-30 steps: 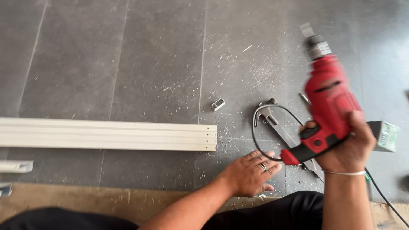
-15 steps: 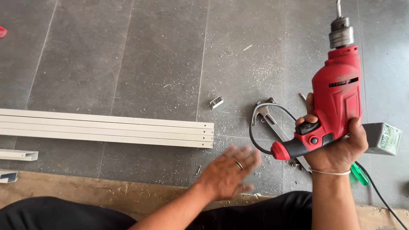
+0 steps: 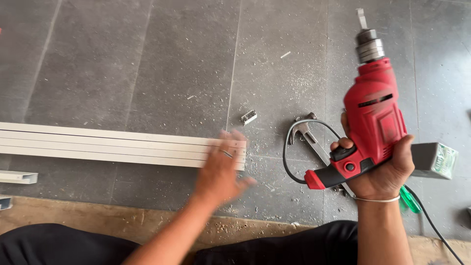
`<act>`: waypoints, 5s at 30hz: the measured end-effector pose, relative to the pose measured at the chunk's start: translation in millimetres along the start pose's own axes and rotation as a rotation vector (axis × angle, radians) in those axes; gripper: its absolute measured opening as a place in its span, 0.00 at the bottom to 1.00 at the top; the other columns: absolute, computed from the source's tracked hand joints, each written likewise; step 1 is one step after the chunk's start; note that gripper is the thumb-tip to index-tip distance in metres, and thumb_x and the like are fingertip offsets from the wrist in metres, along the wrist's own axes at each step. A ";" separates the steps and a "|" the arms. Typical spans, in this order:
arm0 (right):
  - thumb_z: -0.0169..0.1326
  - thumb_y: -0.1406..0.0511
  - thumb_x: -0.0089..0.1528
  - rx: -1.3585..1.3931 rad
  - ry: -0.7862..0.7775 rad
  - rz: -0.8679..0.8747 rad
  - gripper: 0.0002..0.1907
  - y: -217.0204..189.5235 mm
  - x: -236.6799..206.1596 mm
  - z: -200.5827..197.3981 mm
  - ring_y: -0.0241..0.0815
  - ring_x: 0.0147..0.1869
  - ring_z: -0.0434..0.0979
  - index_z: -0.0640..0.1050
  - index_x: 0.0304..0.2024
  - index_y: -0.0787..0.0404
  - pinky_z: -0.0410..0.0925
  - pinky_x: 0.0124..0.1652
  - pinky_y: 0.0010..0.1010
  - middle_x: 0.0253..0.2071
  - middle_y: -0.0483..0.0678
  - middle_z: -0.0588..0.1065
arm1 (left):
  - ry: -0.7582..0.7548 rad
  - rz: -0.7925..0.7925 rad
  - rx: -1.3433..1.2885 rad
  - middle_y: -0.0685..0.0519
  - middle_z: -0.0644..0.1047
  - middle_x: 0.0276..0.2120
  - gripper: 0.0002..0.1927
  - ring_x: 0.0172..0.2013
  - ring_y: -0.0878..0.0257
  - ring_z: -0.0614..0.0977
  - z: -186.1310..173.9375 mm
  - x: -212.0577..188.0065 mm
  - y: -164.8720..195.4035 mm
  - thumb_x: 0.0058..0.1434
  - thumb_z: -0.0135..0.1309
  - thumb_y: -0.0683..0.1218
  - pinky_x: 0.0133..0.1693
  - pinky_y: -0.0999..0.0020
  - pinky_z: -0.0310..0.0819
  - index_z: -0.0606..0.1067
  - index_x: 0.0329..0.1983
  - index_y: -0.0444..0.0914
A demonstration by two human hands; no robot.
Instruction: The person drills holes into a white metal frame using a red power drill, then switches to a screwdriver bit to fasten screws into the frame. They assemble multiple white metal pieces into a rectangular structure on the floor.
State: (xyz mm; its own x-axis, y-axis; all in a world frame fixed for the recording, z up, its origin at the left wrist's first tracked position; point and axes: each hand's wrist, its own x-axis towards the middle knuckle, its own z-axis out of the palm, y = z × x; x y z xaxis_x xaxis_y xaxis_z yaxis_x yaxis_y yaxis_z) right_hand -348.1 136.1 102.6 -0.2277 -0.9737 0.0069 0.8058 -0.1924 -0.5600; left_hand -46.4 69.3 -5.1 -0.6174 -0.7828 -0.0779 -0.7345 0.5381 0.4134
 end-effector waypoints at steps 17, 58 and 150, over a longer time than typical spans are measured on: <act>0.69 0.61 0.49 -1.658 -0.026 0.750 0.42 -38.4 11.4 79.8 0.49 0.49 0.86 0.73 0.67 0.53 0.77 0.53 0.41 0.47 0.53 0.84 | 0.033 0.139 0.076 0.50 0.77 0.55 0.51 0.55 0.56 0.76 -17.7 30.4 -44.1 0.38 0.72 0.68 0.54 0.54 0.63 0.69 0.61 0.42; 0.67 0.61 0.48 -1.637 0.259 0.851 0.38 -18.3 17.5 90.0 0.50 0.40 0.88 0.78 0.63 0.57 0.78 0.44 0.42 0.44 0.56 0.83 | -0.086 0.118 0.117 0.52 0.75 0.56 0.53 0.56 0.59 0.75 -9.7 35.4 -43.3 0.41 0.70 0.70 0.57 0.55 0.62 0.65 0.65 0.43; 0.65 0.52 0.52 -2.627 -0.830 1.046 0.45 50.2 78.4 206.7 0.36 0.42 0.85 0.64 0.71 0.33 0.80 0.43 0.31 0.50 0.36 0.80 | -0.068 0.109 0.096 0.56 0.77 0.53 0.45 0.55 0.62 0.75 -15.6 34.9 -38.1 0.43 0.72 0.64 0.55 0.56 0.62 0.68 0.60 0.44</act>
State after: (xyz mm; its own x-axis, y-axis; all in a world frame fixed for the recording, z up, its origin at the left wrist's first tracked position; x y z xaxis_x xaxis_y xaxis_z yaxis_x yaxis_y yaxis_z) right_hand -212.5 25.0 246.2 0.0083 -0.6168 -0.7870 -0.9642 -0.2135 0.1572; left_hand -35.5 16.5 -9.4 -0.7103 -0.6967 -0.1001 -0.6836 0.6490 0.3340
